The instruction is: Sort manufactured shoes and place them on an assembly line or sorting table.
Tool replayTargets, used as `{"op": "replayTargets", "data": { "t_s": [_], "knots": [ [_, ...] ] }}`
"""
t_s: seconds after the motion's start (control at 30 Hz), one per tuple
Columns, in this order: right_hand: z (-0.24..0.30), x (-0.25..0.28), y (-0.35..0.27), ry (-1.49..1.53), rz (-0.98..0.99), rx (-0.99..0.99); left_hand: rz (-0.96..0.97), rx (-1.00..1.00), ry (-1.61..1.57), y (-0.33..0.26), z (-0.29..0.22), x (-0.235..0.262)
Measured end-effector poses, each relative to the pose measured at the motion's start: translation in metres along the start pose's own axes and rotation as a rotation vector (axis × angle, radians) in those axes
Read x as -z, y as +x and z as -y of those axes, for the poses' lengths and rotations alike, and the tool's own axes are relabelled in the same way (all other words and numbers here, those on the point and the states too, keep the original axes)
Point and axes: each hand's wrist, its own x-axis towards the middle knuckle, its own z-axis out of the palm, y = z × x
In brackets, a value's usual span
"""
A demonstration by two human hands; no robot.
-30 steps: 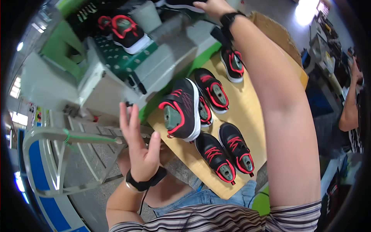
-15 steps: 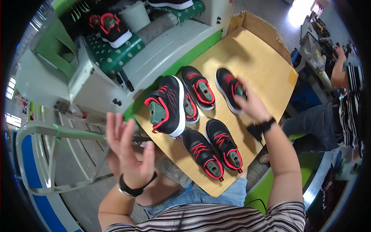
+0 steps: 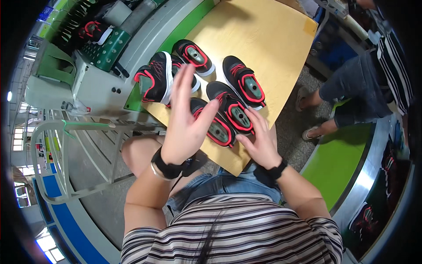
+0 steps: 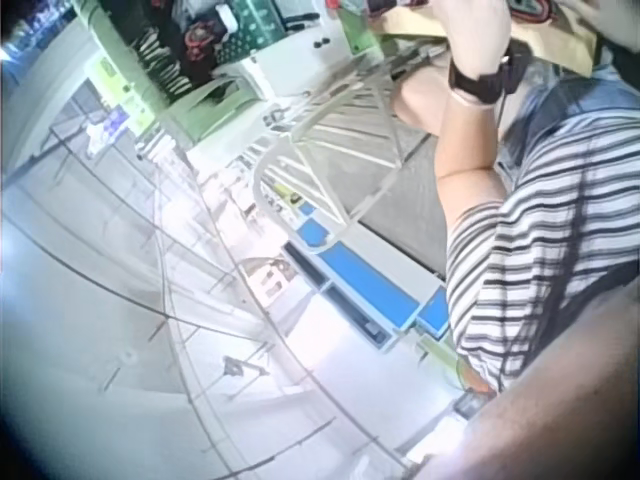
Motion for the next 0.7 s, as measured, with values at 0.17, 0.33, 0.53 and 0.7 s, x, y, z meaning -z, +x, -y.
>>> {"op": "replayTargets", "data": {
  "t_s": [0.17,0.33,0.53,0.7],
  "knots": [
    [-0.024,-0.03,0.0,0.184,-0.158,0.032,0.107,0.536,-0.843,0.047,-0.027,-0.069],
    [-0.049,-0.045,-0.007,0.195,-0.032,-0.011,-0.025,0.732,0.219,0.092,0.028,-0.156],
    [-0.048,-0.048,-0.009,0.283,-0.074,-0.067,-0.138,0.643,0.145,0.111,0.04,-0.158],
    [-0.027,-0.038,0.001,0.124,-0.154,0.046,-0.193,0.414,-0.632,0.133,-0.013,-0.035]
  ]
}}
